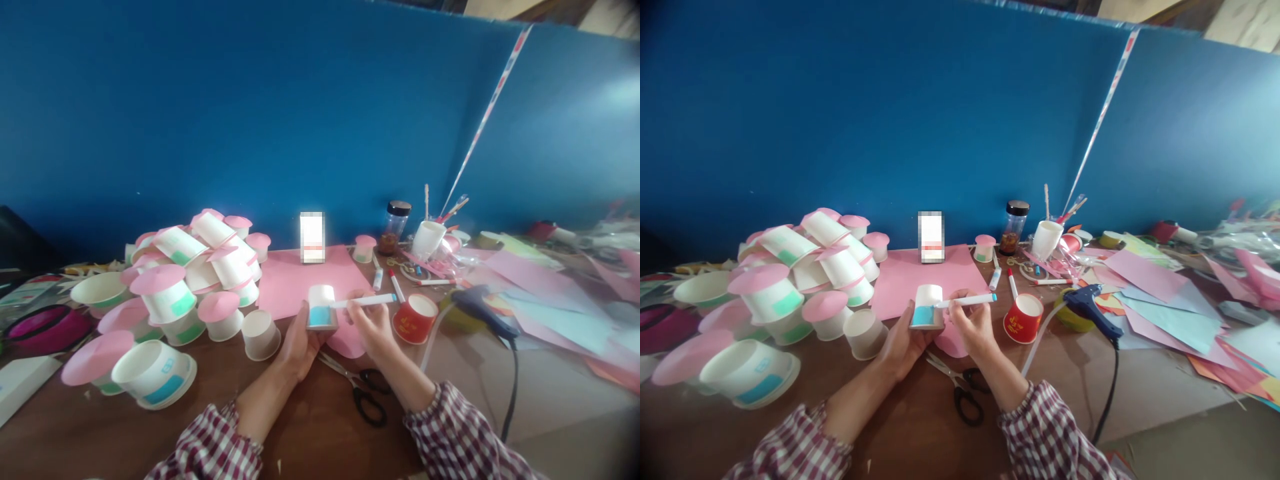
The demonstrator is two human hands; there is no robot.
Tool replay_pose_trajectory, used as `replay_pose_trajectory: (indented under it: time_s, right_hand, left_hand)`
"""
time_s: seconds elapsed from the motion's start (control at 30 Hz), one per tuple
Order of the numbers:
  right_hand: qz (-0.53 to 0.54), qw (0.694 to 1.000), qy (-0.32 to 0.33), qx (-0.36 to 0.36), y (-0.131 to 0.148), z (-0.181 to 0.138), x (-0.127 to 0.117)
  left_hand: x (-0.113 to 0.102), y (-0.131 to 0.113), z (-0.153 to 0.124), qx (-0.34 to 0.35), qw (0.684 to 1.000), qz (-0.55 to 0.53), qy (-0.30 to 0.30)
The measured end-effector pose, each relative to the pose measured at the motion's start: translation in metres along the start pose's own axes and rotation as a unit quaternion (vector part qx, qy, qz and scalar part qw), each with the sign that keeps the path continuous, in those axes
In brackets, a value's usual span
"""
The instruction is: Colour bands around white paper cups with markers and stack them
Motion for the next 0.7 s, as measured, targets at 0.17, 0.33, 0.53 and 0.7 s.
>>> replay_pose_trajectory:
  time_s: [0.17,0.33,0.53,0.7]
  right_hand:
    - [0.003,1.0,0.015,-0.006,0.0029,-0.0007,0.0015]
    - [0.006,0.999,0.026,-0.018,0.0021,-0.002,0.0028]
    - [0.003,0.999,0.027,-0.019,0.0014,-0.0018,0.0018]
    - [0.002,0.999,0.027,-0.02,0.0011,-0.0025,0.0024]
  left_hand:
    - [0.0,-0.0006,0.0011,0.004,1.0,-0.004,-0.006]
    - [0.001,0.0001,-0.0001,0.008,1.0,0.003,0.009]
    - [0.0002,0.0011,0.0006,0.014,1.0,0.014,0.011]
    - [0.0004,0.0005,0.0001,0.022,0.999,0.02,0.014]
Point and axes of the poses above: each hand's wrist, its own z-axis towards the middle knuckle, its own x-axis out of the palm, y = z × x, the point moved 4 cm from there along z, towards the middle knuckle, and after that the axes turned 5 degrees about -y, right-handed, at the moved point
